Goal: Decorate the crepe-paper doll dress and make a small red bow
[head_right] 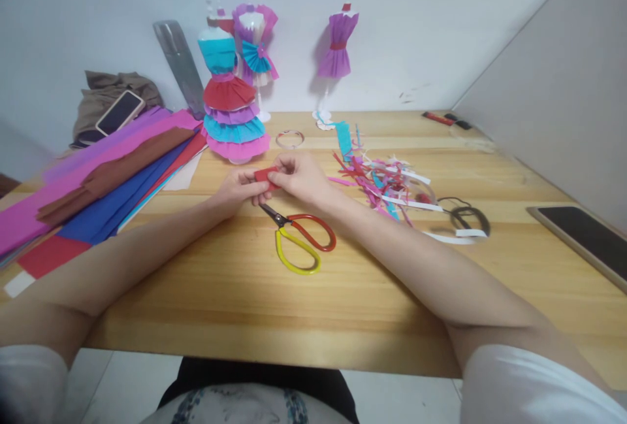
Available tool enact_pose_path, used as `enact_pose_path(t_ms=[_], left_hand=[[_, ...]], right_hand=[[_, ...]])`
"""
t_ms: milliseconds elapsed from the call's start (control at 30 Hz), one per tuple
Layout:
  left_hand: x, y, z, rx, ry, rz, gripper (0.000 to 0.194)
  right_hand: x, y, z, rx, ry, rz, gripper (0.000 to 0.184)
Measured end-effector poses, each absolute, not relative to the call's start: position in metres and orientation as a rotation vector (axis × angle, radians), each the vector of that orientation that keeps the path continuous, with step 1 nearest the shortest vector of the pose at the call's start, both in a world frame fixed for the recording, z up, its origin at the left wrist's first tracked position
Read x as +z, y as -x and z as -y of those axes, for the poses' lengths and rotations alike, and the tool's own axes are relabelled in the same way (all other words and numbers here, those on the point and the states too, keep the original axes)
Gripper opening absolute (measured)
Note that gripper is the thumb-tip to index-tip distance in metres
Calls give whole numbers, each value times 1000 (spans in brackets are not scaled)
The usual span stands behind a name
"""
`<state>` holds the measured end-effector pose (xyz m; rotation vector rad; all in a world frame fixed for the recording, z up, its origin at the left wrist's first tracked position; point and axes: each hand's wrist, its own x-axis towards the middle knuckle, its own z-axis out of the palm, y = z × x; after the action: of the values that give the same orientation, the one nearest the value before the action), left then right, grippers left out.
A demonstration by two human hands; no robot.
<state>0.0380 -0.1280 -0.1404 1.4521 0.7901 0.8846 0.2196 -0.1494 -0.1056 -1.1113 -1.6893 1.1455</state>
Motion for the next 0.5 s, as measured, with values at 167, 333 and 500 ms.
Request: enact_pose_path(t_ms=[167,333,500], left_hand=[[-142,-36,125,901,-1469,-728,35],[-143,-37,125,923,-1459,-770,25],[-141,-37,128,842,-1498,-820,18]], right_hand=[[-108,-219,150,1171,1003,1623,25],[-107,-220,148,1161,987,1636,19],[-106,-220,147,1168,1084,1655,20]])
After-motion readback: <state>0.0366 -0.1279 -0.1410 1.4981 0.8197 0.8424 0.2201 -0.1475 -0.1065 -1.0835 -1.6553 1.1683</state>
